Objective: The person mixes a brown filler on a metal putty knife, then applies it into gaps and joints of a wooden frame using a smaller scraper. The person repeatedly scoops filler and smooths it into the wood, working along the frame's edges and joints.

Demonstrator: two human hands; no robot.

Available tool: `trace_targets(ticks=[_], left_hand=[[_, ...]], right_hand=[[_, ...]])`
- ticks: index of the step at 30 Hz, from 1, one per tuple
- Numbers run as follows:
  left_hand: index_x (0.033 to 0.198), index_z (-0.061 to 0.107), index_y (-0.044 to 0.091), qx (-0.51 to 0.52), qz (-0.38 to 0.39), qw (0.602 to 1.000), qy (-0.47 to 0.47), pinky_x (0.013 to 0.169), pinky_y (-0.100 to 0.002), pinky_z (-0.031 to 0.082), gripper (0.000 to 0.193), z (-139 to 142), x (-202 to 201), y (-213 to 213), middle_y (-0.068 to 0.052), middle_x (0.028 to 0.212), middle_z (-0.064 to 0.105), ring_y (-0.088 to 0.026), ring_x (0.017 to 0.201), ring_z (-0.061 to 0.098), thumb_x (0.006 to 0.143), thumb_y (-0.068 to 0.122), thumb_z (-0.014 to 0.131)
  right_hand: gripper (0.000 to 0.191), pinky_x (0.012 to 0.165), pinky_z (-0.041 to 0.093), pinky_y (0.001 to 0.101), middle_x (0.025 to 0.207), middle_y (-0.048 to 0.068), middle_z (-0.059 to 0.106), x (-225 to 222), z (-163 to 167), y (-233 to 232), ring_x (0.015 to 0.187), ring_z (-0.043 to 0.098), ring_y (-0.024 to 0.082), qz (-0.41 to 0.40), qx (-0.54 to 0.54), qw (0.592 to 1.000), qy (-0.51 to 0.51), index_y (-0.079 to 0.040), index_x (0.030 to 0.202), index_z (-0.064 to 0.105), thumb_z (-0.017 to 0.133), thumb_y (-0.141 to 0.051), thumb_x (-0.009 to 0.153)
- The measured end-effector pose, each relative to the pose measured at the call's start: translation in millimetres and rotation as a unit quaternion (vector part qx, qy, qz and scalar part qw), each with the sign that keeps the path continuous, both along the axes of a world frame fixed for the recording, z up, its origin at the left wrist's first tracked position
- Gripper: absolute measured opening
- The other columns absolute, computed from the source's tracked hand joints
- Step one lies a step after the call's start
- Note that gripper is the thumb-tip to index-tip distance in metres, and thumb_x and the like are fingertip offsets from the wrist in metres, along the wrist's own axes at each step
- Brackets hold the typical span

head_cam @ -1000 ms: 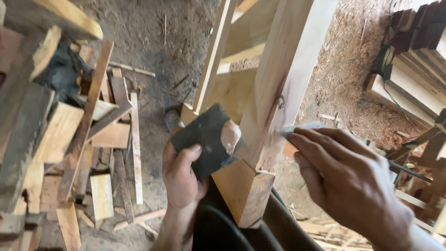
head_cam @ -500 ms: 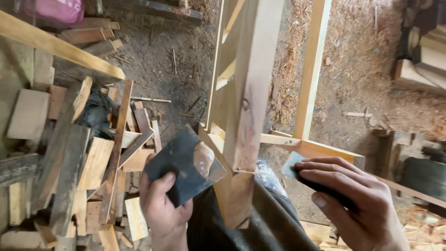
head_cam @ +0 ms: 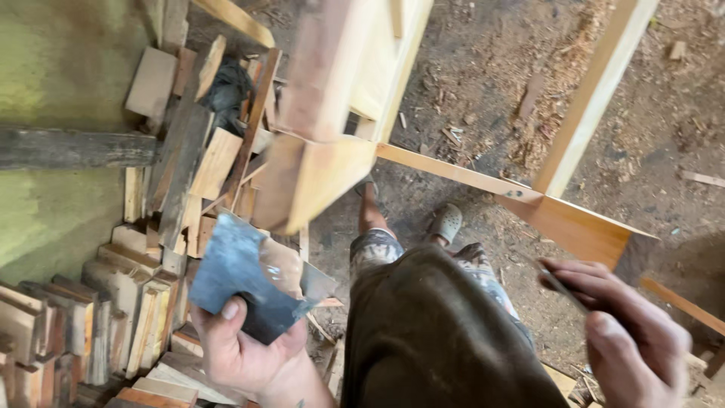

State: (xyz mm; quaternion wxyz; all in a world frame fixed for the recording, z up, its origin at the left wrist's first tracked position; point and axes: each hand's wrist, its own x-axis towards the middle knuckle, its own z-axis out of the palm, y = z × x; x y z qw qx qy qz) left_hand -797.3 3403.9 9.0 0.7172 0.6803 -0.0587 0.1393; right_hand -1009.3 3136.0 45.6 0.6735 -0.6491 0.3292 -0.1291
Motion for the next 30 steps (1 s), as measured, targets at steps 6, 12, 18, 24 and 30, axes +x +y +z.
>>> trace_targets(ticks=[6, 12, 18, 24, 30], left_hand=[[0.12, 0.058, -0.011, -0.227, -0.103, 0.942, 0.223, 0.099, -0.045, 0.055, 0.03, -13, -83, -24, -0.02, 0.121, 0.064, -0.03, 0.112, 0.066, 0.093, 0.002, 0.06], [0.121, 0.058, -0.001, -0.189, -0.176, 0.886, 0.386, 0.091, -0.041, 0.056, 0.043, -19, -101, -74, -0.013, 0.108, 0.067, -0.025, 0.101, 0.066, 0.078, 0.003, 0.057], [0.112, 0.057, 0.0, -0.159, -0.371, 0.825, 0.397, 0.09, -0.034, 0.052, 0.022, -33, -116, -121, -0.009, 0.105, 0.065, -0.017, 0.098, 0.062, 0.09, 0.002, 0.055], [0.112, 0.058, 0.003, -0.044, -0.369, 0.845, 0.384, 0.086, -0.029, 0.049, 0.021, -25, -124, -145, -0.005, 0.1, 0.062, -0.012, 0.092, 0.058, 0.092, 0.004, 0.057], [0.111, 0.059, 0.001, -0.065, -0.401, 0.835, 0.371, 0.086, -0.03, 0.05, 0.018, -25, -124, -158, -0.006, 0.099, 0.062, -0.013, 0.091, 0.057, 0.093, 0.004, 0.056]], right_hand=[[0.047, 0.119, 0.038, 0.0432, 0.136, 0.032, 0.062, -66, -28, -10, 0.136, 0.056, 0.036, -0.006, 0.187, 0.982, -0.004, 0.018, 0.129, 0.06, 0.058, -0.014, 0.095], [0.046, 0.118, 0.042, 0.0424, 0.139, 0.028, 0.061, -90, -37, -7, 0.137, 0.058, 0.032, -0.03, 0.243, 0.966, -0.086, 0.017, 0.127, 0.058, 0.059, -0.014, 0.094], [0.049, 0.112, 0.044, 0.0442, 0.131, 0.029, 0.061, -100, -46, 0, 0.124, 0.061, 0.034, -0.16, 0.315, 0.921, -0.163, 0.016, 0.13, 0.056, 0.057, -0.02, 0.097], [0.034, 0.11, 0.046, 0.05, 0.14, 0.027, 0.05, -97, -29, 6, 0.121, 0.061, 0.037, -0.118, 0.311, 0.927, -0.171, 0.007, 0.124, 0.047, 0.052, -0.016, 0.1], [0.027, 0.119, 0.031, 0.0441, 0.144, 0.022, 0.041, -96, -23, 3, 0.136, 0.045, 0.033, 0.038, 0.001, 0.999, -0.037, 0.002, 0.124, 0.048, 0.047, -0.009, 0.099]])
